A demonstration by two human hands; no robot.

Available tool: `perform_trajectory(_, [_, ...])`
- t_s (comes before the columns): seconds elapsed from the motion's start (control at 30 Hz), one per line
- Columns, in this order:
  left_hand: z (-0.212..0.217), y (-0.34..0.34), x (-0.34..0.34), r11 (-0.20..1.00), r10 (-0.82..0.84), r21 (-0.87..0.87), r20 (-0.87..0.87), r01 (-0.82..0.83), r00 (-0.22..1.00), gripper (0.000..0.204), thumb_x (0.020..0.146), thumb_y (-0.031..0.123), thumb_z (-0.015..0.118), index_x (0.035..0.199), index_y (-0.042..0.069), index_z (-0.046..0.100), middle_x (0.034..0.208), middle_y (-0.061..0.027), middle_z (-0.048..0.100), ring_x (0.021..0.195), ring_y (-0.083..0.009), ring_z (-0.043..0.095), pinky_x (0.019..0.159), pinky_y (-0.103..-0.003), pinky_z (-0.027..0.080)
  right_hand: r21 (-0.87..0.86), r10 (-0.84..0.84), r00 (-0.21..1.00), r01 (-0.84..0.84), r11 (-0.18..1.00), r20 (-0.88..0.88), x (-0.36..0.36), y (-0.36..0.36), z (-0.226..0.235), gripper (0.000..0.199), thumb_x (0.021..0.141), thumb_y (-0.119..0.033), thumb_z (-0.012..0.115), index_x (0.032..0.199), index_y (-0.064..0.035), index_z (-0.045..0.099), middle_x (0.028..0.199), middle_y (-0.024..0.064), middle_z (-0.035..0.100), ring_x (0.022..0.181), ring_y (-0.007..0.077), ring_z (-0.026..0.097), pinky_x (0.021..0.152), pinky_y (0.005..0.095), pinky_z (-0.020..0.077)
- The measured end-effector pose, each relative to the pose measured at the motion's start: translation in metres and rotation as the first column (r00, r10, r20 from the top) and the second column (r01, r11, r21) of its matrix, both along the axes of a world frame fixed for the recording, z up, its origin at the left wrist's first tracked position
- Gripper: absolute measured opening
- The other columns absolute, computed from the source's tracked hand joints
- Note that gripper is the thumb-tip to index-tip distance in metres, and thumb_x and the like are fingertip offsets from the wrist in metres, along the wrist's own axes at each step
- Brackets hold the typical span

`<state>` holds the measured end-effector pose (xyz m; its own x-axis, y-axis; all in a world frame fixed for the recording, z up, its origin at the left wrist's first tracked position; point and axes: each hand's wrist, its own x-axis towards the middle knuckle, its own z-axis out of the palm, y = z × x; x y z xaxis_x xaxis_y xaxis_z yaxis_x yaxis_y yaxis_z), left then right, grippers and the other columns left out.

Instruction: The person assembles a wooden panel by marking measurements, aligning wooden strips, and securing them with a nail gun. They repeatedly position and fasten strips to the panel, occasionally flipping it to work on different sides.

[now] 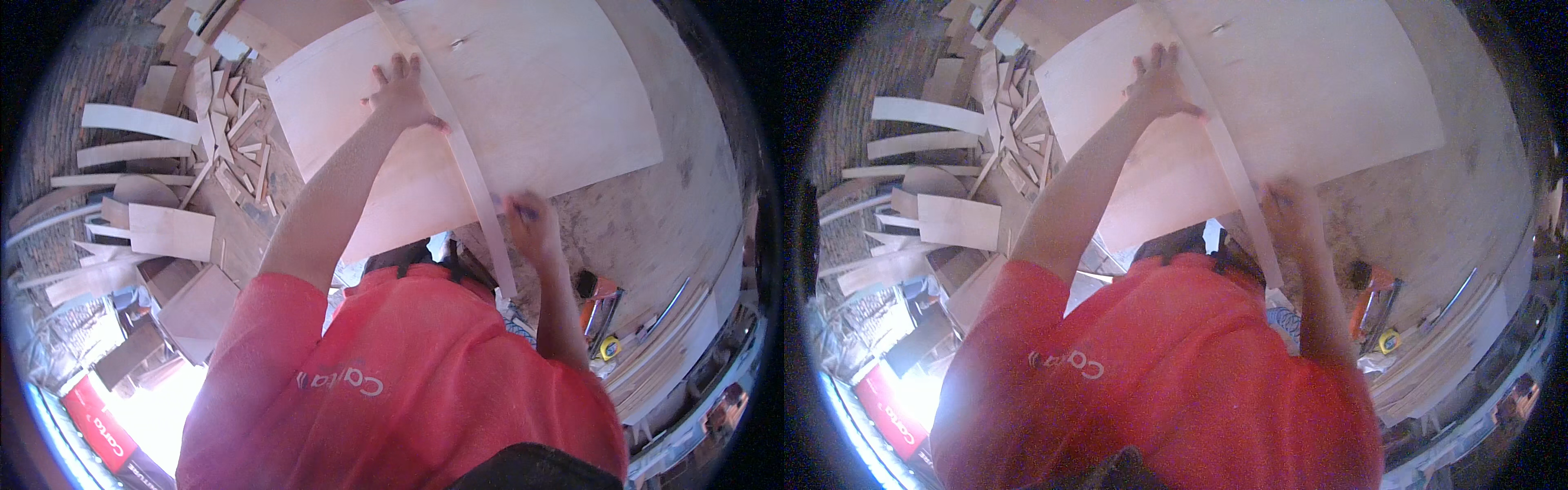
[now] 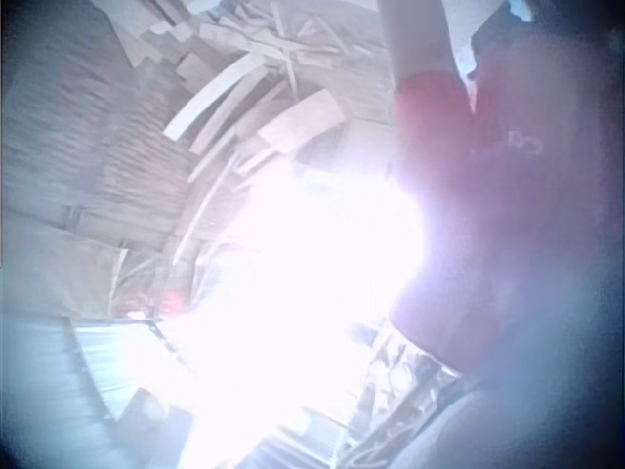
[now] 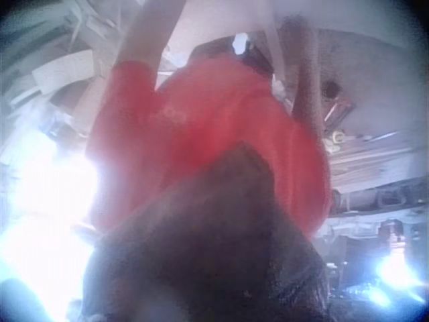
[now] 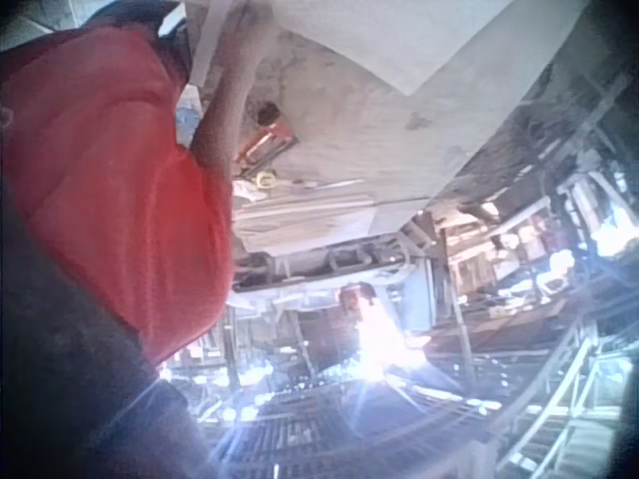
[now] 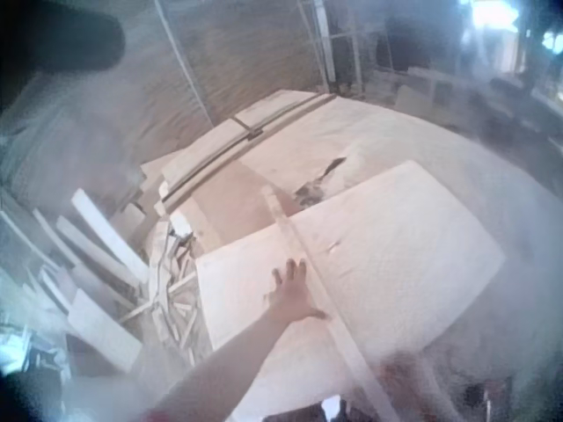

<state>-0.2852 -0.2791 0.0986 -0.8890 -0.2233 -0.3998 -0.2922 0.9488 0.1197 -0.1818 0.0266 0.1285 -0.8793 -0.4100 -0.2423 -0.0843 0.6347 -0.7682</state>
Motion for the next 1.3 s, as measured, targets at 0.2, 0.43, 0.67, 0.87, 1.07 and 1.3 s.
perform_trajectory(0.2, [0.024, 0.000, 0.004, 0.998, 0.012, 0.061, 0.028, -0.014, 1.000, 0.149, 0.051, 0.059, 0.095, 0.163, 0.013, 0.007, 0.169, -0.0182, 0.007, 0.149, -0.0572, 0.012, 0.108, -0.076, 0.034, 0.128, -0.210, 0.934, 0.255, 0.958, -0.291, 0.108, 0.044, -0.037, 0.033, 0.088, -0.020, 0.072, 0.115, -0.0015, 0.071, 0.101, 0.0206, 0.072, 0.100, 0.0357, 0.071, 0.084, 0.0406, 0.0540])
perform_trajectory(0.43, [-0.005, -0.023, 0.096, 0.940, 0.317, 0.308, -0.627, -0.147, 0.712, 0.132, 0.067, 0.054, 0.089, 0.163, 0.009, 0.011, 0.168, -0.0219, 0.009, 0.155, -0.0370, 0.016, 0.123, -0.058, 0.020, -0.112, -0.428, 0.901, 0.419, 0.901, -0.075, 0.093, 0.020, -0.018, 0.049, 0.081, -0.023, 0.083, 0.117, 0.0052, 0.066, 0.100, 0.0159, 0.071, 0.090, 0.0279, 0.067, 0.084, 0.0383, 0.0529])
perform_trajectory(0.67, [-0.073, -0.142, 0.398, 0.281, 0.935, 0.595, -0.347, -0.753, 0.074, 0.083, 0.095, 0.061, 0.058, 0.147, -0.004, 0.047, 0.145, -0.0269, 0.053, 0.138, -0.0402, 0.047, 0.114, -0.046, 0.036, -0.114, -0.755, 0.516, 0.791, 0.602, -0.404, -0.003, 0.300, -0.091, 0.061, 0.084, -0.026, 0.084, 0.128, 0.0078, 0.058, 0.101, 0.0165, 0.065, 0.078, 0.0222, 0.061, 0.058, 0.0375, 0.0514])
perform_trajectory(0.87, [-0.154, -0.095, 0.534, -0.466, 0.845, 0.556, 0.510, -0.688, -0.160, 0.098, 0.090, 0.082, 0.041, 0.150, 0.005, 0.046, 0.149, -0.0196, 0.049, 0.130, -0.0360, 0.053, 0.110, -0.055, 0.034, 0.087, -0.883, 0.304, 0.952, 0.293, -0.358, -0.031, 0.402, -0.078, 0.046, 0.080, -0.016, 0.074, 0.112, 0.0135, 0.061, 0.098, 0.0244, 0.068, 0.086, 0.0326, 0.067, 0.070, 0.0459, 0.0559])
perform_trajectory(1.07, [-0.159, -0.048, 0.510, -0.557, 0.746, 0.615, 0.666, -0.558, -0.011, 0.103, 0.088, 0.087, 0.038, 0.151, 0.006, 0.041, 0.144, -0.0174, 0.053, 0.124, -0.0369, 0.056, 0.106, -0.060, 0.035, 0.408, -0.752, 0.620, 0.760, 0.506, -0.224, -0.062, 0.444, -0.114, 0.066, 0.077, -0.025, 0.077, 0.121, 0.0183, 0.055, 0.121, 0.0344, 0.064, 0.102, 0.0418, 0.068, 0.090, 0.0464, 0.0543])
perform_trajectory(1.3, [-0.115, -0.080, 0.412, -0.388, 0.851, 0.802, 0.501, -0.455, 0.157, 0.105, 0.086, 0.086, 0.046, 0.152, 0.004, 0.039, 0.138, -0.0167, 0.057, 0.119, -0.0324, 0.059, 0.101, -0.051, 0.039, 0.403, -0.683, 0.630, 0.771, 0.493, -0.369, -0.032, 0.399, -0.120, 0.087, 0.074, -0.033, 0.082, 0.136, 0.0162, 0.048, 0.140, 0.0325, 0.053, 0.131, 0.0428, 0.052, 0.108, 0.0460, 0.0452])
